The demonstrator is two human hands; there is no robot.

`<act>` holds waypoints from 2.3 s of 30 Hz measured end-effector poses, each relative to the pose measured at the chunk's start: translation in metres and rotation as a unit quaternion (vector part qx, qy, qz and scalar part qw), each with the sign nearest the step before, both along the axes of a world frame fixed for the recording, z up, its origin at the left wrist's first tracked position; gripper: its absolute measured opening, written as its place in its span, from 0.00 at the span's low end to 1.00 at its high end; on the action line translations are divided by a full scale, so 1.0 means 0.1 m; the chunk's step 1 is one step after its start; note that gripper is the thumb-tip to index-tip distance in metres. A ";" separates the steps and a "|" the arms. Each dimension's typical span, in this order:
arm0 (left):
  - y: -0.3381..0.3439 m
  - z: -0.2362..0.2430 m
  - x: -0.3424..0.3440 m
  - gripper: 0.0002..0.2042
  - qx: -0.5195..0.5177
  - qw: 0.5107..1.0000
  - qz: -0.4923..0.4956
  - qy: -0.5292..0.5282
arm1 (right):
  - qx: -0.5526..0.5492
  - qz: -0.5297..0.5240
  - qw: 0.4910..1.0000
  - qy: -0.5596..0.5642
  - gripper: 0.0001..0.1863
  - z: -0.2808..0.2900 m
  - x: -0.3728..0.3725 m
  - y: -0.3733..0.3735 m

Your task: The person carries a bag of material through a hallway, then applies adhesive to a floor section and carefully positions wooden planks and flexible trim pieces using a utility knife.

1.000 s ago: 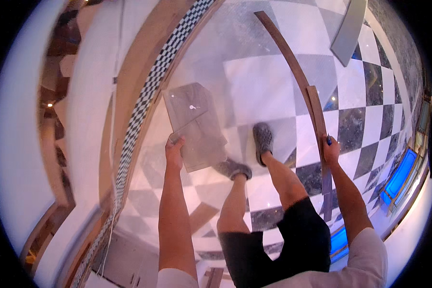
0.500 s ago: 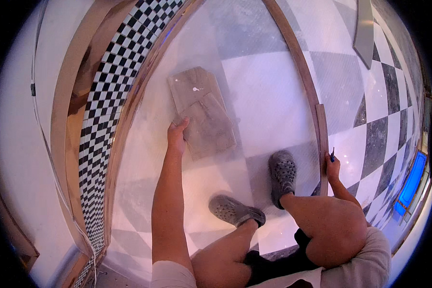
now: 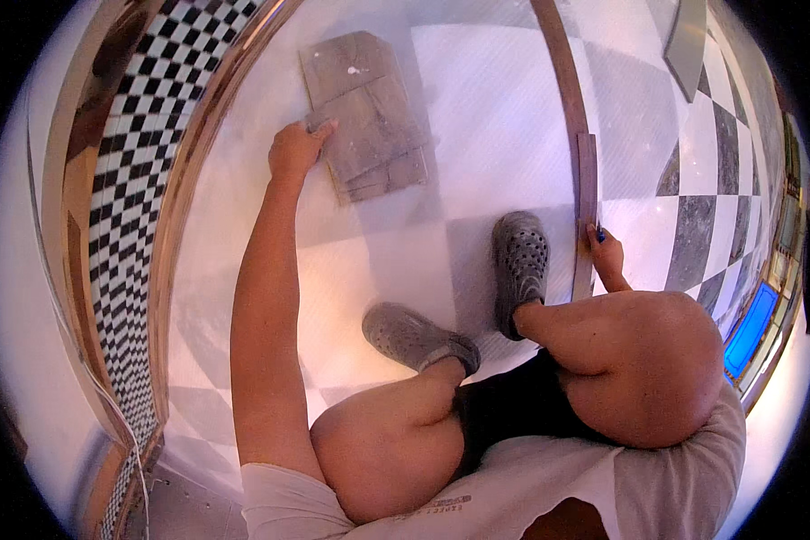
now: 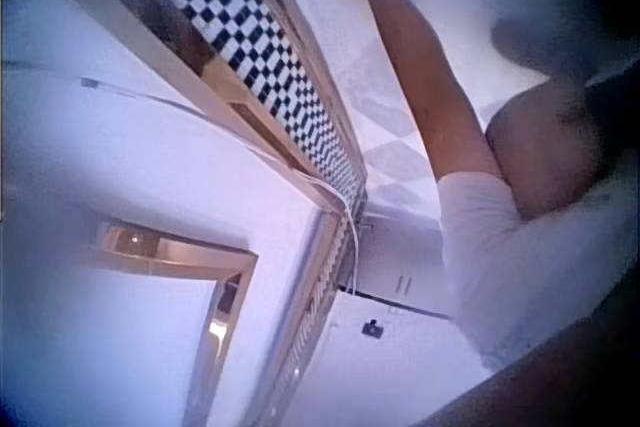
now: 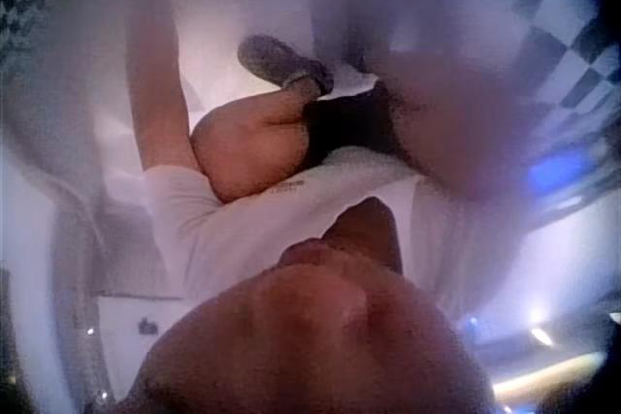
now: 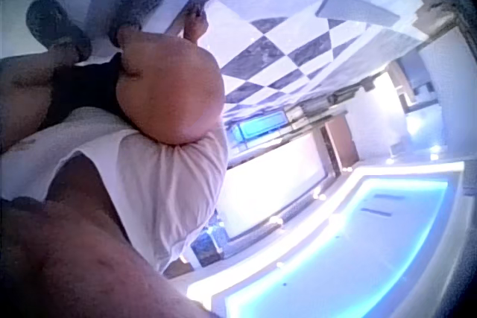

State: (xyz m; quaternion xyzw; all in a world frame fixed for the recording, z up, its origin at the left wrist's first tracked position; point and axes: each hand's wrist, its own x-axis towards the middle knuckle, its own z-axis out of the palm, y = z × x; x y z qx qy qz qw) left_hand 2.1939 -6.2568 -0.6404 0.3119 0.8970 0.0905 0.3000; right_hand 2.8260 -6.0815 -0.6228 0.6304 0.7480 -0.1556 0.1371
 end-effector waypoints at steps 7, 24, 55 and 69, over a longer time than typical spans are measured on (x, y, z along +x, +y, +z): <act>-0.23 -0.34 0.00 0.17 0.167 0.961 0.151 -0.162 | 0.019 0.114 0.988 -0.101 0.30 0.15 -0.13 0.13; -1.75 -0.04 1.01 0.31 0.112 0.965 -0.068 0.227 | 0.065 0.200 0.974 0.081 0.18 0.06 -1.39 0.24; -1.74 -0.12 -0.60 0.12 0.086 0.961 0.083 0.249 | -0.066 0.248 0.947 0.193 0.26 0.04 -4.49 0.00; -1.74 0.41 0.21 0.11 0.142 0.983 0.107 0.051 | -0.390 0.013 0.820 0.419 0.22 0.00 -4.21 0.21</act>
